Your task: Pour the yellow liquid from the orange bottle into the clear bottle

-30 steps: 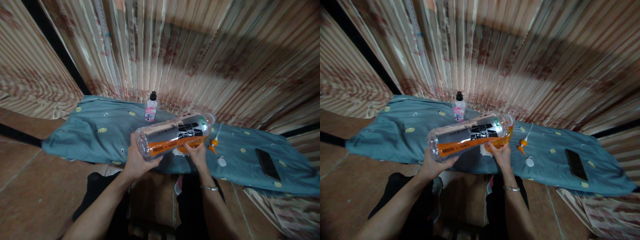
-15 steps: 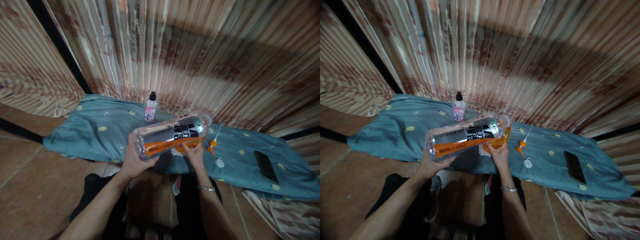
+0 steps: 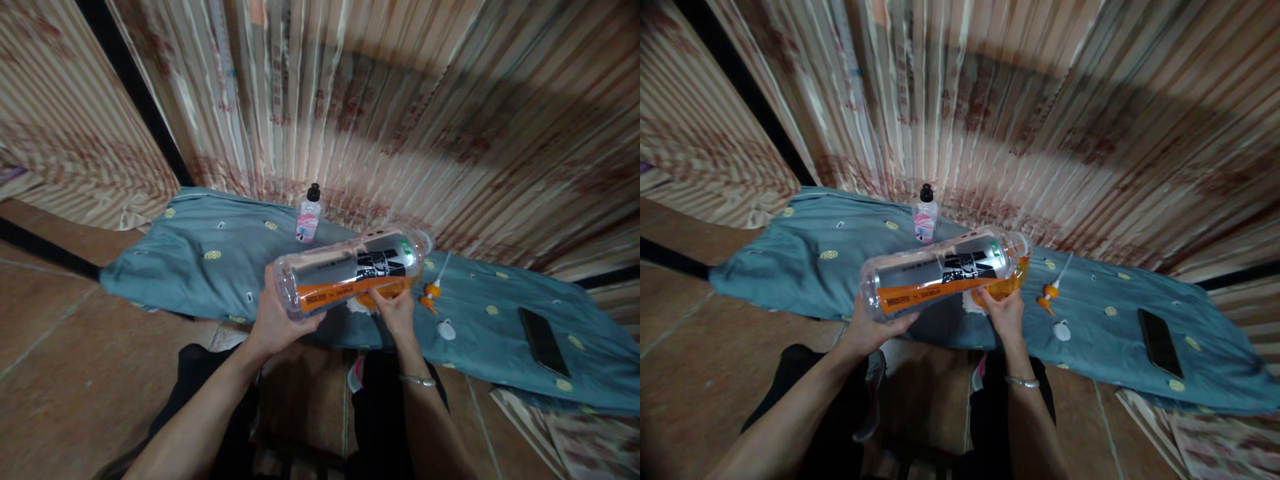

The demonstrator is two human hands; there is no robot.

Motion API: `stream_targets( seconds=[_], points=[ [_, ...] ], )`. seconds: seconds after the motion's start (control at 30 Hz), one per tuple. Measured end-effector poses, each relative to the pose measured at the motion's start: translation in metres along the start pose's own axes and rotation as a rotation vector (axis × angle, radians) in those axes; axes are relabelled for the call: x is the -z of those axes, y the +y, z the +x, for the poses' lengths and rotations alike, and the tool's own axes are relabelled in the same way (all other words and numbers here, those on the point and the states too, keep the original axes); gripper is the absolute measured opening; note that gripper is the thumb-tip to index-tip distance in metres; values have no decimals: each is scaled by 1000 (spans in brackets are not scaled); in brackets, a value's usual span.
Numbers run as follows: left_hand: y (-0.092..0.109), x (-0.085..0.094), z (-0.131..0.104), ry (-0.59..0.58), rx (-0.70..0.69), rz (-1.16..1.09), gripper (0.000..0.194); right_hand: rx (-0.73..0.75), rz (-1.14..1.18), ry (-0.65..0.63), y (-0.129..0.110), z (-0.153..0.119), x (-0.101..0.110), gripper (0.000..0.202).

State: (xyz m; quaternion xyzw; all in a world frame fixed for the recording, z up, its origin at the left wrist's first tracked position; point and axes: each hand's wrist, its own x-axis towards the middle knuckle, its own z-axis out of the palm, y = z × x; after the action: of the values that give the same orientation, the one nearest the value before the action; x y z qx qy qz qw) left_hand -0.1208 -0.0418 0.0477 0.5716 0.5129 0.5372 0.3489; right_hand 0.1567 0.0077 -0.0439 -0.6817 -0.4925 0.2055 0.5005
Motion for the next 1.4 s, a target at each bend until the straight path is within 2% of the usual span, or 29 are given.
stream_targets(
  seconds=[0.33,0.6,0.87,1.2,1.4],
  points=[
    [1,-2,0,-2,1,-17,72,36,-20,10,4,1,0,62],
    [-1,0,-1,-3,-26,-9,72,11,-20,26,-2,1,1,71],
    [1,1,-2,-20,-7,-16,71,22,-11,20,-6,1,1,70],
    [-3,-1,-2,-6,-36,-21,82,44,-19,16,-5,1,1,68],
    [-3,-1,-2,-12,-31,-16,81,40,-34,20,-8,1,2,71]
  ],
)
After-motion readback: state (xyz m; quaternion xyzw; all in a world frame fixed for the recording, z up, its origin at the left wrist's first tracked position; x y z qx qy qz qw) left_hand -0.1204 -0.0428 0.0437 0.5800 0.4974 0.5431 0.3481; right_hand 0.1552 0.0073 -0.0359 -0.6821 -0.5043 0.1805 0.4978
